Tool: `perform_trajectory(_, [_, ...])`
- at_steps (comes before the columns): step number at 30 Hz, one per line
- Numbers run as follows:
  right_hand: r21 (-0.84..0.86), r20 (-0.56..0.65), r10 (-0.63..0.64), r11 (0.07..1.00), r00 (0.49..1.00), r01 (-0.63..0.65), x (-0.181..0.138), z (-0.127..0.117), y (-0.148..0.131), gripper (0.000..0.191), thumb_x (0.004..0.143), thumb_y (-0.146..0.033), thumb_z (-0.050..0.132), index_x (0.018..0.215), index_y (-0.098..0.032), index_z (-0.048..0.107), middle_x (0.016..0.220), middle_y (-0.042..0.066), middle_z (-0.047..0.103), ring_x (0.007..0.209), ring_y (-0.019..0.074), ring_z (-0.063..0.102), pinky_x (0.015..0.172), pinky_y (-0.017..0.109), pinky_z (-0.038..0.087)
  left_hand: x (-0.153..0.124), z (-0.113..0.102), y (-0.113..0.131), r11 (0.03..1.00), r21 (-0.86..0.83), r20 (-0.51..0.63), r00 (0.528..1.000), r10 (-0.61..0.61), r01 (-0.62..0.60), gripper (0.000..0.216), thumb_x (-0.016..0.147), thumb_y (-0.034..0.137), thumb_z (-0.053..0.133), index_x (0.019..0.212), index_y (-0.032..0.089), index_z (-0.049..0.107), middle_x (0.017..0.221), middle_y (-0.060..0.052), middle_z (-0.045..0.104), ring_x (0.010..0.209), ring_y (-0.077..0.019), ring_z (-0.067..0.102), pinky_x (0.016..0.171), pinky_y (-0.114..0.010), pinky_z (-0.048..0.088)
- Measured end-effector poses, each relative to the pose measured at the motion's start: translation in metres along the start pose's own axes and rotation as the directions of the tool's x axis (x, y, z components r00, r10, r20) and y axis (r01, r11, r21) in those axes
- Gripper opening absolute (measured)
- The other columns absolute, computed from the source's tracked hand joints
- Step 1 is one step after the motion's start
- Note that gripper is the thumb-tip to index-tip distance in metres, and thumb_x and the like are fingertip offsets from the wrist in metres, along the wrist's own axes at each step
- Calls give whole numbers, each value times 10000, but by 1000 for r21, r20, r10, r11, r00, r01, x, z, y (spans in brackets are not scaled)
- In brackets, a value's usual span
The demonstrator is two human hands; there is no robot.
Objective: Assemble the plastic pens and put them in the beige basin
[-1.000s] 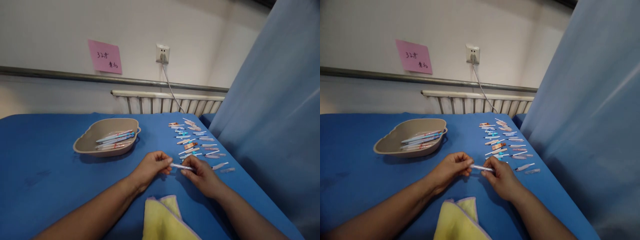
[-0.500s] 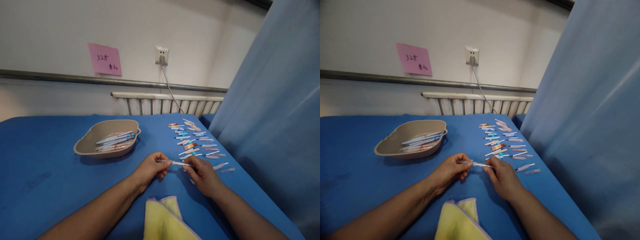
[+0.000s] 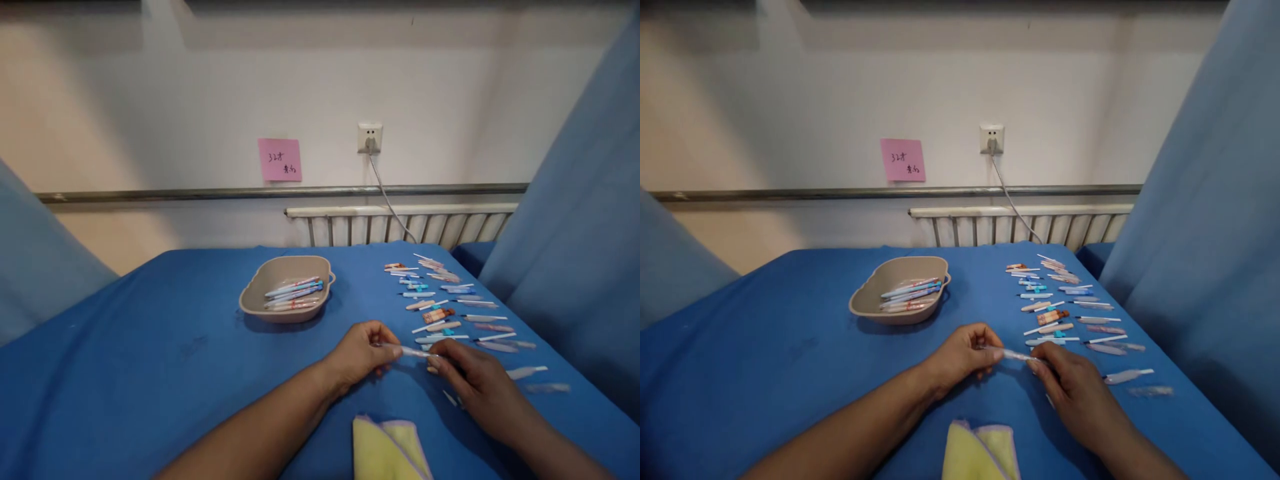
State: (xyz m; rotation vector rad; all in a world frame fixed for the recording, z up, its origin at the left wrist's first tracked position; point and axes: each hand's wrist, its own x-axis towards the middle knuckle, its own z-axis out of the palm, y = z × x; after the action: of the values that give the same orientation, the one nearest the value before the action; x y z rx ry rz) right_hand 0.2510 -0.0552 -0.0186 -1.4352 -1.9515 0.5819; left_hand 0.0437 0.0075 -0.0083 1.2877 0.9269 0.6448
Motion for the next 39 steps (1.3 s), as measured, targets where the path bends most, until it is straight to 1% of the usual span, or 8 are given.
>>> perform_trajectory(3, [1,15,12,1000,1000,-12,1,0,-1,243,898,-410,398,813,-251,561,682,8,624,625,182,581,570,271,422,-2,0,4,993,-108,55,997,50,-44,521,486,283,831,934,150,603,738,9,609,583,-84,542,506,-180,412])
perform_trajectory(5, [0,23,9,1000,1000,-9,2,-1,-4,253,902,-412,393,810,-246,560,685,6,616,627,177,575,581,273,414,-2,0,5,994,-108,73,997,-4,12,518,597,414,756,1009,158,574,782,-19,628,575,-102,569,464,-185,406])
perform_trajectory(9, [-8,0,3,1000,1000,-3,4,-4,-8,232,905,-385,407,817,-236,561,699,5,614,630,170,564,589,274,400,2,2,4,990,92,60,992,-115,109,491,781,601,459,717,126,569,494,24,526,322,-58,385,316,-179,248])
perform_trajectory(17, [-12,-10,13,1000,1000,-13,5,-8,-9,251,908,-368,408,787,-226,576,672,-1,623,621,164,568,585,265,391,1,1,9,998,24,67,996,62,-63,273,632,290,743,785,132,581,603,37,545,527,-70,493,491,-174,384])
perform_trajectory(24, [-11,-57,-14,1000,998,13,6,-6,-6,232,899,-353,423,802,-221,587,702,4,633,647,159,574,608,256,404,1,0,7,999,-3,183,982,-36,37,306,746,426,615,826,132,579,695,-20,626,487,-85,528,436,-190,378])
perform_trajectory(29, [-49,-61,-43,998,997,40,6,-7,-10,200,885,-339,444,810,-220,585,702,2,617,648,154,562,597,254,389,4,-1,7,999,28,70,997,-44,42,397,738,524,590,633,149,515,502,32,527,375,-56,415,382,-181,303])
perform_trajectory(35, [-26,-12,13,1000,1000,-13,7,-10,-12,242,890,-353,430,752,-216,575,655,-6,598,618,149,552,576,251,371,3,4,7,996,51,-33,997,71,-70,312,584,339,767,704,139,561,554,46,538,494,-67,462,463,-177,336])
perform_trajectory(39, [6,-16,64,998,998,-64,8,-10,-11,264,887,-377,433,727,-215,567,627,-12,591,596,150,543,556,247,363,2,5,10,990,27,-5,991,137,-136,365,541,327,796,760,142,571,617,49,544,544,-65,473,502,-173,357])
